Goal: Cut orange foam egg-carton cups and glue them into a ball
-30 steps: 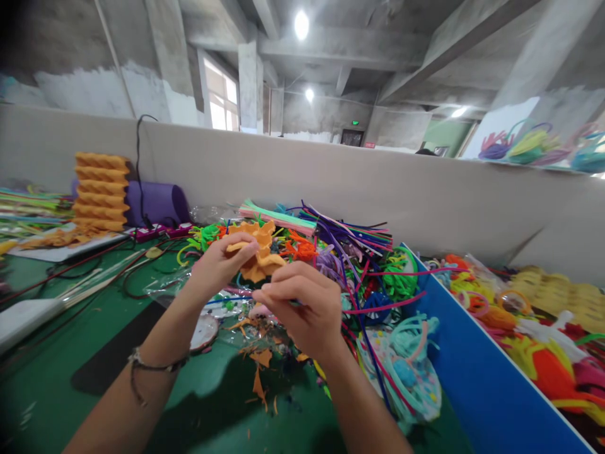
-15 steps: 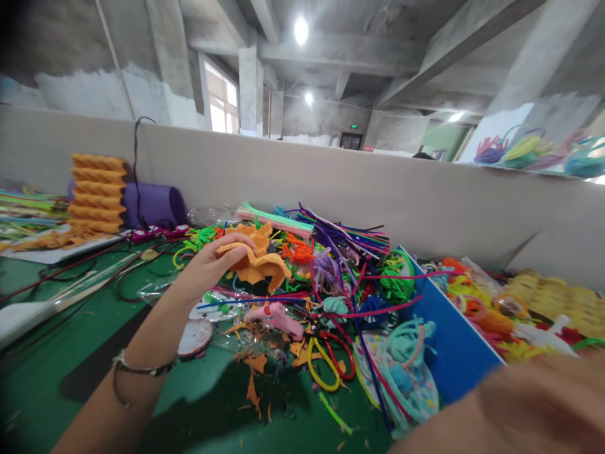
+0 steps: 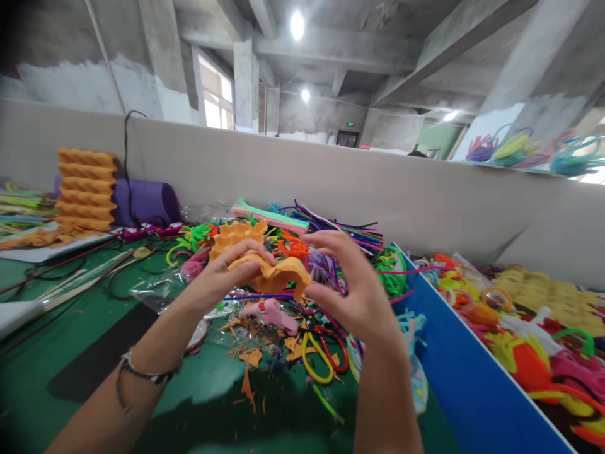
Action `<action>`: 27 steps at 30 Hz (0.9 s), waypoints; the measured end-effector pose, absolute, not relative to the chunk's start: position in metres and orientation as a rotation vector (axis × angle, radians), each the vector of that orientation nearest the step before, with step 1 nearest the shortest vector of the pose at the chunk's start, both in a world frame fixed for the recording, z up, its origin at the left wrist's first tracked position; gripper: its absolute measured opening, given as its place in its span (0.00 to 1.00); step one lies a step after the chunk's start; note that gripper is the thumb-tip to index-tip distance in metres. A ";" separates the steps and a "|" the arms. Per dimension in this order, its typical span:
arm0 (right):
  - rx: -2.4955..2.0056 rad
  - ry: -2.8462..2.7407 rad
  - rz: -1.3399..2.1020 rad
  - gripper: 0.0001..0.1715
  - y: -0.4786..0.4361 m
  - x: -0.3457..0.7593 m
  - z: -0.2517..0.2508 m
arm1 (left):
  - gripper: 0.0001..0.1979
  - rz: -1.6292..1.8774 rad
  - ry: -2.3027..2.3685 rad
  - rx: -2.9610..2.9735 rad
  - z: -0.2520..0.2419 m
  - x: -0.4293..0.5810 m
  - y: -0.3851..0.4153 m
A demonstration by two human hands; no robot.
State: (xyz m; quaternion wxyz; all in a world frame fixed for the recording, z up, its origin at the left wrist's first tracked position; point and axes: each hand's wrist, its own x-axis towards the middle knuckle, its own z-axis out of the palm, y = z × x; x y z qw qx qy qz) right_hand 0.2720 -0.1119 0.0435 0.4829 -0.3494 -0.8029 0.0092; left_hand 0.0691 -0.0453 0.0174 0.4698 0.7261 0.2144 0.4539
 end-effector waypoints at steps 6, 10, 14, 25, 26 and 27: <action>-0.785 -2.049 0.141 0.06 -0.096 0.227 0.038 | 0.09 1.146 0.511 1.902 0.024 0.067 -0.052; -0.743 -1.980 0.166 0.00 -0.097 0.224 0.036 | 0.09 1.179 0.488 1.922 0.027 0.065 -0.052; -0.699 -2.004 0.199 0.04 -0.096 0.225 0.036 | 0.07 1.194 0.470 1.904 0.025 0.064 -0.051; -0.708 -1.929 0.125 0.07 -0.094 0.220 0.033 | 0.10 1.163 0.500 1.801 0.018 0.068 -0.048; -0.729 -1.921 0.152 0.07 -0.094 0.219 0.033 | 0.10 1.157 0.487 1.793 0.019 0.068 -0.048; -0.745 -1.918 0.180 0.07 -0.094 0.219 0.032 | 0.10 1.157 0.481 1.777 0.020 0.068 -0.048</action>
